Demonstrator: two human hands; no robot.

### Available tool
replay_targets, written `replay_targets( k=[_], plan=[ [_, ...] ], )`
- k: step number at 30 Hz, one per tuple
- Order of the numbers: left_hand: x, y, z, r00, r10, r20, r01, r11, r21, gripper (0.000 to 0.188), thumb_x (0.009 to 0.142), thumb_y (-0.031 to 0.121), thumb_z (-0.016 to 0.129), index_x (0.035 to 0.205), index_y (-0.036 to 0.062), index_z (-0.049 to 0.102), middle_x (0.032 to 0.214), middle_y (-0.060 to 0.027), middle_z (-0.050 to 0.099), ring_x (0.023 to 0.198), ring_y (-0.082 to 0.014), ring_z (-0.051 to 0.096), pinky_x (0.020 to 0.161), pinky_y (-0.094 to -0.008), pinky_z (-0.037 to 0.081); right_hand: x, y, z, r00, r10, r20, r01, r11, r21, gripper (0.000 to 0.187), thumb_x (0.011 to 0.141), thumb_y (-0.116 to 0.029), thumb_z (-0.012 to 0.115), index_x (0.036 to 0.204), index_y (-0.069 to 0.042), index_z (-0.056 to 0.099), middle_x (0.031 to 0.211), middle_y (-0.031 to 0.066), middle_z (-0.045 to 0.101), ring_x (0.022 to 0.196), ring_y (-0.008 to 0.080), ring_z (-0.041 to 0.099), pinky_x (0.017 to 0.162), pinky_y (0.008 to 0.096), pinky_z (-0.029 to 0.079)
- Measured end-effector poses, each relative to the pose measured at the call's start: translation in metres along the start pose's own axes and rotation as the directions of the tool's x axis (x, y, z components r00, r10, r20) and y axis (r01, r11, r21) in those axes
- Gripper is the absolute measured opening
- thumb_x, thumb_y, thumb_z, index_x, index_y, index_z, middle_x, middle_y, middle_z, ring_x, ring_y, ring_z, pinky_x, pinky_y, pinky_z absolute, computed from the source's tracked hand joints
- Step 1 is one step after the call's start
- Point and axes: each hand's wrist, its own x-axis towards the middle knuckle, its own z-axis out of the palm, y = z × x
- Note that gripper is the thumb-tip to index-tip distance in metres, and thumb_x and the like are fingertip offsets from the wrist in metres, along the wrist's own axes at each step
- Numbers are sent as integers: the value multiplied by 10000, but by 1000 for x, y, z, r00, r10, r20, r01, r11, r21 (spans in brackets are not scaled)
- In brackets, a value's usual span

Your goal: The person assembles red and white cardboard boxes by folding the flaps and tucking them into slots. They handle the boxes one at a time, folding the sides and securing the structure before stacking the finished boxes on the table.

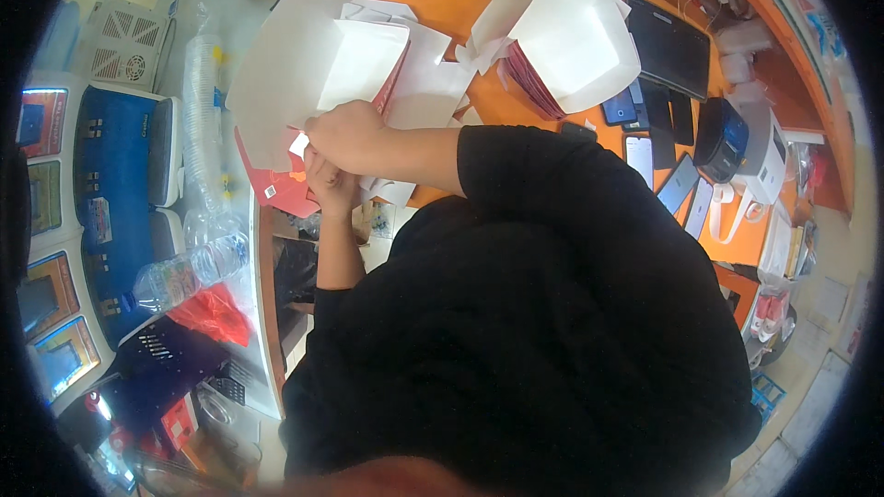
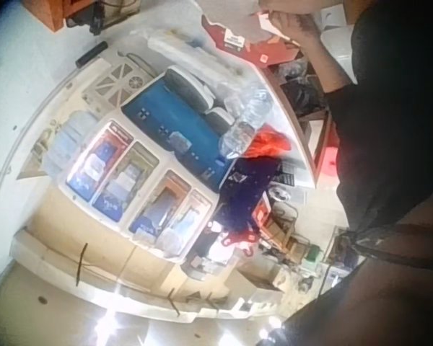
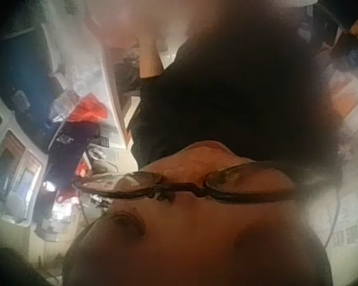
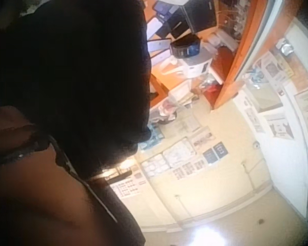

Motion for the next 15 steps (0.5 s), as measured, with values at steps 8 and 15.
replay_targets(
  k=[8,15],
  plan=[
    [-4,-9,3,1000,-8,-29,7,1000,-22,341,573,-66,770,878,81,728,932,-23,707,940,-262,595,851,-367,488,2,4,6,999,-10,-38,10,1000,-7,218,837,-199,593,996,-66,661,792,100,715,696,269,719,556,393,556],
    [-3,-13,4,1000,8,-23,-10,996,-86,341,583,-60,771,894,76,729,954,-30,696,947,-262,591,838,-372,488,3,0,6,997,50,-62,-42,993,113,193,821,-194,582,887,-35,669,797,137,710,721,303,720,592,432,559]
  ],
)
